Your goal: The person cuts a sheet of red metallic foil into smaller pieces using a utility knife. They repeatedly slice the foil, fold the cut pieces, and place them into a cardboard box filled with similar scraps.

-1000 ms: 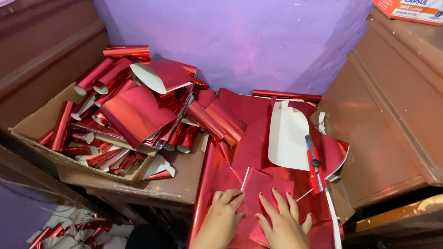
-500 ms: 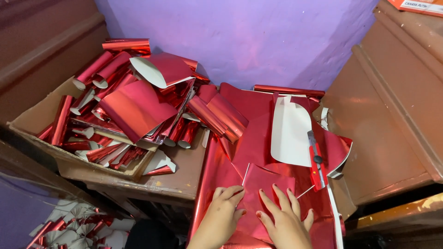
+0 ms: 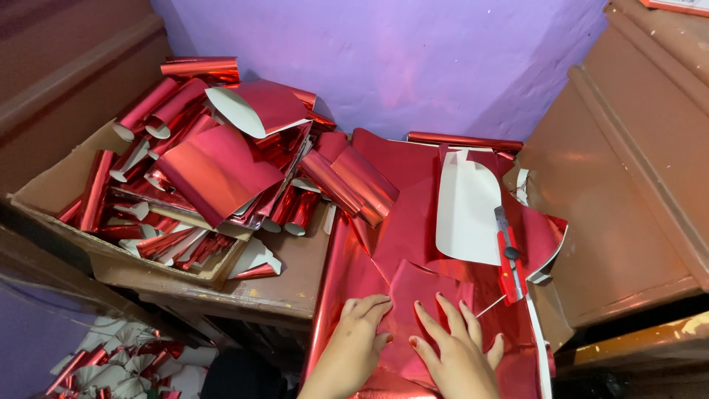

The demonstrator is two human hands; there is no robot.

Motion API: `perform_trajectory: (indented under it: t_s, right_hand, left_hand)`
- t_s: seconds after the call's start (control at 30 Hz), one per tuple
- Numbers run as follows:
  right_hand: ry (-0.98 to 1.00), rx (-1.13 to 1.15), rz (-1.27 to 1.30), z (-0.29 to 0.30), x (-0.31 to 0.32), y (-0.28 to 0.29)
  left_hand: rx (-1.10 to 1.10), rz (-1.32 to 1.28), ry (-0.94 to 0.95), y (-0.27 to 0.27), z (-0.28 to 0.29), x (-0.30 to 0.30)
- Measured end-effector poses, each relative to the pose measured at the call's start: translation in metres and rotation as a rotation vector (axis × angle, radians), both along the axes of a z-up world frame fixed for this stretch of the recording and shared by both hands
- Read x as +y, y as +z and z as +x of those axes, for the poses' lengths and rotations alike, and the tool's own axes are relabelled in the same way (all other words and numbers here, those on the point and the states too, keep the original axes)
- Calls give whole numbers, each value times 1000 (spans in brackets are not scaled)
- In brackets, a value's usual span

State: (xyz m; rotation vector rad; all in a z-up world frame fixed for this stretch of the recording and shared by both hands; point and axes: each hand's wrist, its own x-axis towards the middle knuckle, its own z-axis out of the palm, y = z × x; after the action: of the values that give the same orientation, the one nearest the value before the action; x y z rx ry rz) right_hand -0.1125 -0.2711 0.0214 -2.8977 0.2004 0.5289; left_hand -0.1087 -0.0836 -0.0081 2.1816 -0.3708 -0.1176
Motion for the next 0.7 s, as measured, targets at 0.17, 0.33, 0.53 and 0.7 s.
perform_trajectory:
  t_s: [0.17,0.33,0.53,0.7]
  right_hand:
    - [3,26,10,1,-2,0]
    - [5,13,6,2,-5,-7]
    - [3,-11,18,1,-5,-8]
    - [10,-18,6,-1,-2,-1]
  left_hand:
    - [-77,27,-3,-2,-1,0]
    - [-95,50,-9,-6,0,-2]
    - [-129,46,5,-14,2,-3]
    - [-136,25,6,-15,2,-3]
